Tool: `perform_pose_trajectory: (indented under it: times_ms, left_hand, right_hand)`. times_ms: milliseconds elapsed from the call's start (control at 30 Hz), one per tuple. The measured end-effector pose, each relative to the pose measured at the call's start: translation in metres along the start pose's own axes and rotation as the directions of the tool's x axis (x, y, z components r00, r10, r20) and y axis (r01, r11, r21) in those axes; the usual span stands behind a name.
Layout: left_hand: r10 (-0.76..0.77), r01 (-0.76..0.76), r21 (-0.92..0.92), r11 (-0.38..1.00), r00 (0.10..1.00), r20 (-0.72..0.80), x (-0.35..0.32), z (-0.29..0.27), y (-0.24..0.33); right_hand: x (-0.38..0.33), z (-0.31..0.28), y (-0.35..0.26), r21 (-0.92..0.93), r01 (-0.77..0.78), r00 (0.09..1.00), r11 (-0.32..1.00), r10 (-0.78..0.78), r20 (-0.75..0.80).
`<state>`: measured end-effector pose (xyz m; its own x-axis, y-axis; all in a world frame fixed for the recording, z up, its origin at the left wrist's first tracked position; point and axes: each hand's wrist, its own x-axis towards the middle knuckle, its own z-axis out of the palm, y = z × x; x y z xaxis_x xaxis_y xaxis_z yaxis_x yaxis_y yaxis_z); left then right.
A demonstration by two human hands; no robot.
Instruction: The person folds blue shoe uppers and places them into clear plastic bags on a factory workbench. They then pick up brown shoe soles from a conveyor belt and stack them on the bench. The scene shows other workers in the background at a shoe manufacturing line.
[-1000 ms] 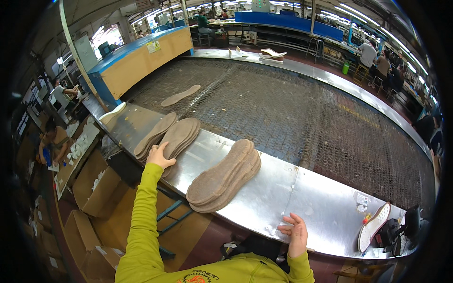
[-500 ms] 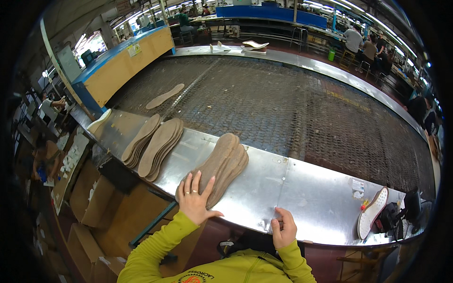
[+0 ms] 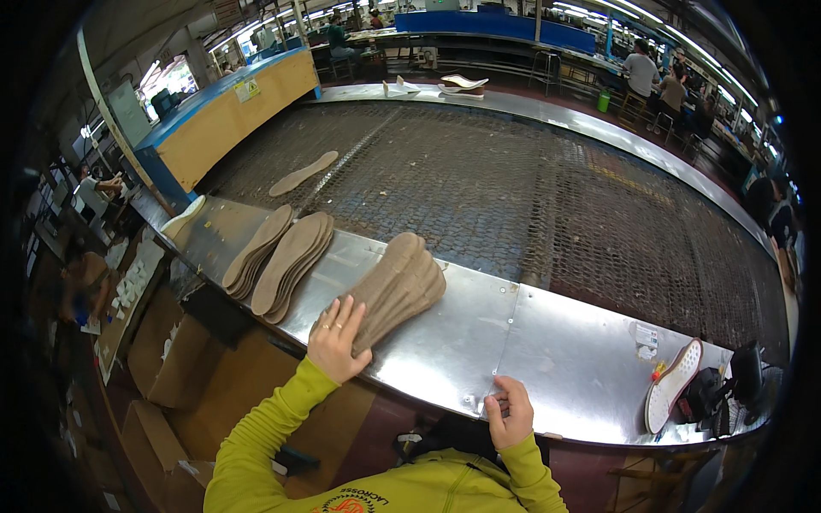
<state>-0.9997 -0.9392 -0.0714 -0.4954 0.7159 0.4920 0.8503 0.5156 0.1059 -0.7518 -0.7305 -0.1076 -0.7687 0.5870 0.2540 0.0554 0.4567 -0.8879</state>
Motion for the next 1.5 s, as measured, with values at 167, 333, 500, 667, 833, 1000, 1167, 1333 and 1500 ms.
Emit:
perform_pose_trajectory:
  times_ms: [167, 333, 500, 667, 833, 1000, 1167, 1333, 1500]
  left_hand:
    - [0.111, -0.114, -0.074, 0.991, 0.993, -0.05, -0.008, -0.014, 0.014]
    - [-0.239, 0.459, -0.303, 0.835, 0.8, 0.551, 0.064, -0.003, -0.03]
    - [-0.042, 0.384, -0.198, 0.902, 0.536, 0.843, 0.113, 0.014, -0.056]
    - [0.311, 0.359, -0.595, 0.719, 0.599, 0.737, 0.09, 0.013, -0.048]
    - [0.139, 0.334, -0.595, 0.731, 0.781, 0.609, 0.062, 0.021, -0.043]
    - [-0.145, 0.528, -0.673, 0.518, 0.829, 0.54, 0.062, 0.012, -0.065]
    - [-0.345, 0.551, -0.359, 0.754, 0.796, 0.497, 0.062, 0.014, -0.099]
    - [-0.444, 0.501, -0.267, 0.823, 0.861, 0.247, 0.048, 0.013, -0.126]
    - [-0.649, 0.607, 0.27, 0.747, 0.755, 0.099, 0.028, 0.005, -0.145]
  right_hand:
    - [0.006, 0.001, -0.008, -0.032, -0.004, 1.0, 0.999, 0.004, 0.022]
    - [0.034, 0.026, -0.016, -0.088, 0.112, 0.958, 0.99, -0.084, 0.275]
    - [0.068, 0.099, -0.025, 0.574, -0.438, 0.875, 0.691, 0.183, 0.447]
    - [0.083, 0.118, -0.037, 0.783, -0.514, 0.856, 0.35, 0.144, 0.497]
    - [0.085, 0.124, -0.048, 0.831, -0.478, 0.855, 0.283, -0.067, 0.515]
    - [0.122, 0.142, -0.056, 0.779, -0.551, 0.795, 0.298, -0.096, 0.599]
    - [0.134, 0.152, -0.053, 0.55, -0.106, 0.826, 0.828, -0.234, 0.512]
    - [0.113, 0.14, -0.031, -0.141, 0.448, 0.78, 0.883, -0.309, 0.543]
    - [0.106, 0.127, -0.017, 0.049, 0.376, 0.804, 0.925, -0.352, 0.479]
